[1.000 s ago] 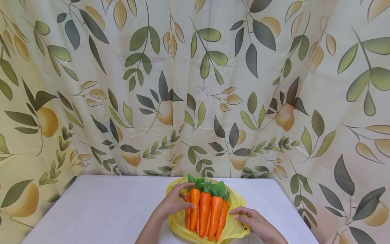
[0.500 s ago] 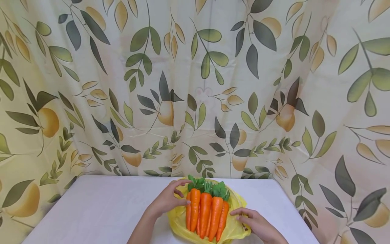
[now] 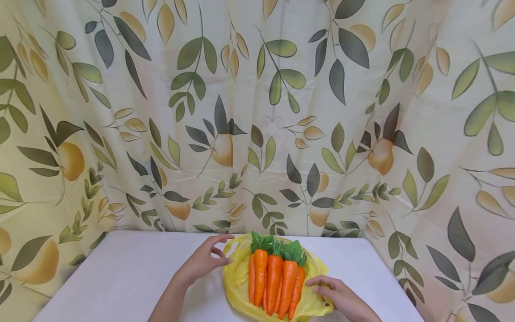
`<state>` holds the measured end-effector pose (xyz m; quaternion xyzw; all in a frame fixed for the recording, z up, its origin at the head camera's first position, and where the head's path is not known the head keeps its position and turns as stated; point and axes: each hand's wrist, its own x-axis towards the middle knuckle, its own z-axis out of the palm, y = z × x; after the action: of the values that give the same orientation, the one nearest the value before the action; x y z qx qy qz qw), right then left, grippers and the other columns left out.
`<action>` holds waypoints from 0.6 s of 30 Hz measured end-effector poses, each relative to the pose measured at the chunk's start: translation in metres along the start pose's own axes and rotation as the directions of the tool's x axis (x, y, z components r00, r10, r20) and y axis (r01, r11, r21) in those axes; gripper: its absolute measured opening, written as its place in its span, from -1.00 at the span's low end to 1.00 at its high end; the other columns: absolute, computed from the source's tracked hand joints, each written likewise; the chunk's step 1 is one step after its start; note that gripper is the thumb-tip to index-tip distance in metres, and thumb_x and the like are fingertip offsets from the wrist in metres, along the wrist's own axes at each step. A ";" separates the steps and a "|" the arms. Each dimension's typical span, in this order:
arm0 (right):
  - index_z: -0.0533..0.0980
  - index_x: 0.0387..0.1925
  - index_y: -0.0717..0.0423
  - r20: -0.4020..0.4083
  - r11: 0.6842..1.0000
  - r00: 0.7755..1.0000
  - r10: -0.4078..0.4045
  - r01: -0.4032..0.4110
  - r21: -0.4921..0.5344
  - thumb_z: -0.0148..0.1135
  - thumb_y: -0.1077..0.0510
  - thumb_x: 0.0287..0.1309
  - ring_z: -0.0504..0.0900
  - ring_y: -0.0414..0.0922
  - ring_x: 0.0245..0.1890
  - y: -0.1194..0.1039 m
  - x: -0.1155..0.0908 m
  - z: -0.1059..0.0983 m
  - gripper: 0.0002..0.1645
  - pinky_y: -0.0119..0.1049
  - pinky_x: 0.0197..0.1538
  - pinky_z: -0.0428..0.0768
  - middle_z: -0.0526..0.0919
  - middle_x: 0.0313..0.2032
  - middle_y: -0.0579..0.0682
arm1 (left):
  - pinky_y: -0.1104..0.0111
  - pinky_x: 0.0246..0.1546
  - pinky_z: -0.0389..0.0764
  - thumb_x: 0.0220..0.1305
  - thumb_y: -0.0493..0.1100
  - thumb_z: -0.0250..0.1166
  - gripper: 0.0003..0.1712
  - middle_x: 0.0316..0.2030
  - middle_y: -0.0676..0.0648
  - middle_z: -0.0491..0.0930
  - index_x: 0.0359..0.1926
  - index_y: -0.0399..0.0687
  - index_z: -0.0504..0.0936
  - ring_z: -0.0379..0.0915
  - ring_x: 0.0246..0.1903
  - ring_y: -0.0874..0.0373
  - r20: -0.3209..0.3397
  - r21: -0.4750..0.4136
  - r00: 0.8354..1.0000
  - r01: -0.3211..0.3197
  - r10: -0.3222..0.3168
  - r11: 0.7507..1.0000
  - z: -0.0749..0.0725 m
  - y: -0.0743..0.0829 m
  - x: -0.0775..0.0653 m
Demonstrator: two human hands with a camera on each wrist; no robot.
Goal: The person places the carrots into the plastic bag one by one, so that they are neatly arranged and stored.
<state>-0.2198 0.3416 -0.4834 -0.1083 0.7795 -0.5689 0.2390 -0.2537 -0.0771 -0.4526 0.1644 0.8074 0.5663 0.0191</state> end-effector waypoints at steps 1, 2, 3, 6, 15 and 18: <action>0.50 0.22 0.37 0.002 1.000 1.000 -0.003 0.003 0.000 0.02 0.18 0.55 0.51 0.00 -0.03 0.001 0.000 0.000 -0.59 -0.15 -0.02 0.57 0.49 0.17 0.18 | 0.26 -0.31 0.59 0.19 -0.28 0.53 -0.31 0.26 -0.32 0.34 0.34 0.02 0.56 0.51 -0.17 0.04 -0.002 0.009 1.000 -0.001 0.001 1.000 -0.003 -0.001 0.000; 0.50 0.22 0.37 -0.001 1.000 1.000 -0.004 0.004 -0.005 0.03 0.18 0.55 0.50 0.00 -0.03 0.001 -0.001 -0.001 -0.59 -0.15 -0.03 0.56 0.49 0.16 0.17 | 0.25 -0.30 0.59 0.21 -0.28 0.53 -0.33 0.26 -0.33 0.34 0.34 0.02 0.56 0.51 -0.18 0.04 -0.004 0.018 1.000 -0.003 0.003 1.000 -0.006 -0.002 -0.001; 0.51 0.22 0.36 -0.005 1.000 1.000 0.000 0.000 -0.006 0.03 0.18 0.55 0.49 0.01 -0.04 0.001 -0.002 -0.002 -0.59 -0.16 -0.04 0.55 0.49 0.15 0.17 | 0.24 -0.29 0.58 0.22 -0.27 0.52 -0.34 0.26 -0.33 0.34 0.34 0.02 0.56 0.50 -0.17 0.04 -0.006 0.024 1.000 0.000 0.000 1.000 -0.008 -0.003 -0.002; 0.52 0.22 0.33 -0.030 0.999 0.999 0.031 -0.031 -0.004 0.04 0.17 0.54 0.49 0.02 -0.06 0.000 -0.005 -0.004 -0.60 -0.15 -0.06 0.55 0.49 0.14 0.16 | 0.22 -0.29 0.57 0.27 -0.24 0.49 -0.39 0.24 -0.33 0.35 0.33 0.00 0.56 0.49 -0.18 0.04 -0.010 0.045 1.000 -0.006 0.006 0.999 -0.018 -0.007 -0.008; 0.44 0.28 0.37 -0.009 0.999 1.000 0.030 -0.029 0.041 0.03 0.16 0.55 0.54 0.02 0.00 -0.007 -0.007 -0.003 -0.55 -0.07 0.00 0.62 0.43 0.24 0.24 | 0.02 -0.02 0.57 0.39 -0.16 0.40 -0.48 0.25 -0.15 0.46 0.32 -0.04 0.55 0.50 0.06 -0.15 -0.006 0.313 0.998 -0.063 0.068 0.948 -0.079 -0.037 -0.038; 0.45 0.27 0.35 -0.107 0.995 0.993 0.048 -0.057 -0.083 0.08 0.13 0.53 0.56 0.03 -0.02 -0.015 -0.009 -0.001 -0.54 -0.01 -0.07 0.65 0.46 0.21 0.30 | -0.17 0.21 0.42 0.43 -0.13 0.36 -0.49 0.33 -0.21 0.42 0.34 -0.09 0.54 0.38 0.26 -0.29 -0.058 0.439 0.993 -0.066 0.102 0.896 -0.092 -0.044 -0.048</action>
<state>-0.2141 0.3416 -0.4668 -0.0677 0.8172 -0.5334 0.2075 -0.2386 -0.1883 -0.4674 0.1766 0.9059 0.3776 -0.0746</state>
